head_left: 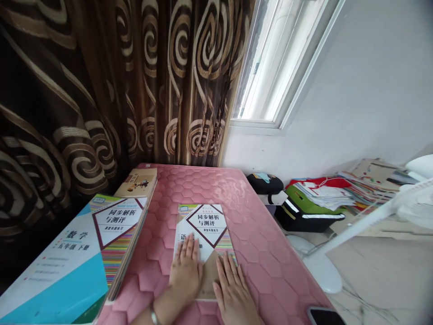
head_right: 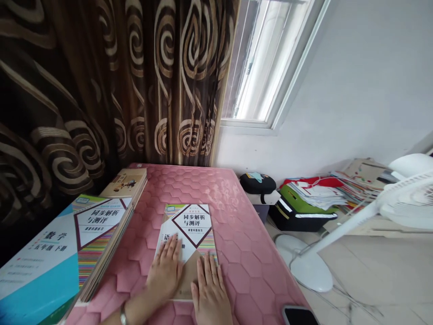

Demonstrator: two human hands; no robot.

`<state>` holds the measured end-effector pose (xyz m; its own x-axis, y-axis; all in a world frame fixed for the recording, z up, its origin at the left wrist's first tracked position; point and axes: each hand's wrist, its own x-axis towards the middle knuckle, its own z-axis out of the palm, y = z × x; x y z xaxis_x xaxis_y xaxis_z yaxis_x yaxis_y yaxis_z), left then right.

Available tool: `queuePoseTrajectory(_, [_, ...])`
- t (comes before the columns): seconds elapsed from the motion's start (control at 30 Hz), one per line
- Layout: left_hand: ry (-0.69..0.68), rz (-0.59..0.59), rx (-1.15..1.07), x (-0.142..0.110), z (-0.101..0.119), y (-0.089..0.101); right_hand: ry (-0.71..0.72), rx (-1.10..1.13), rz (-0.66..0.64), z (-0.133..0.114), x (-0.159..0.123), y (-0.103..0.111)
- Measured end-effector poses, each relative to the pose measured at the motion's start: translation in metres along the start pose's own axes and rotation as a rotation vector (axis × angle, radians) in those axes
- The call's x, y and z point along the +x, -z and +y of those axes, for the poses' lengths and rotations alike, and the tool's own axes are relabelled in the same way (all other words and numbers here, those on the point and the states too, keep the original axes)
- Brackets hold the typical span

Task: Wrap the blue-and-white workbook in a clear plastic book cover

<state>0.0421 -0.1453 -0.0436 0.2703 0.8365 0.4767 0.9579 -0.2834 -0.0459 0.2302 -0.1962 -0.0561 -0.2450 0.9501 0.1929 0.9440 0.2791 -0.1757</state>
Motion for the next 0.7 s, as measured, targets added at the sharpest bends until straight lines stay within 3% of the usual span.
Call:
queuePoseTrajectory(0.1, [-0.087,0.108,0.041,-0.039,-0.003,0.016,0.009,0.011,-0.02,0.003,0.0,0.001])
queuePoseTrajectory(0.17, [-0.089,0.162,0.067,-0.051,-0.013,0.024,-0.01,0.01,-0.039,0.001,0.001,0.0])
queuePoseTrajectory(0.27, [-0.085,0.192,0.083,-0.054,-0.024,0.028,-0.04,0.018,-0.027,-0.016,0.006,-0.004])
queuePoseTrajectory(0.4, [-0.104,0.197,0.088,-0.052,-0.025,0.025,0.171,0.074,0.001,-0.046,0.019,0.001])
queuePoseTrajectory(0.47, [-0.116,0.185,0.074,-0.052,-0.025,0.024,0.237,0.085,-0.019,-0.048,0.023,0.008])
queuePoseTrajectory(0.7, [-0.087,0.153,0.046,-0.052,-0.025,0.025,-0.168,0.042,-0.017,0.008,0.023,0.026])
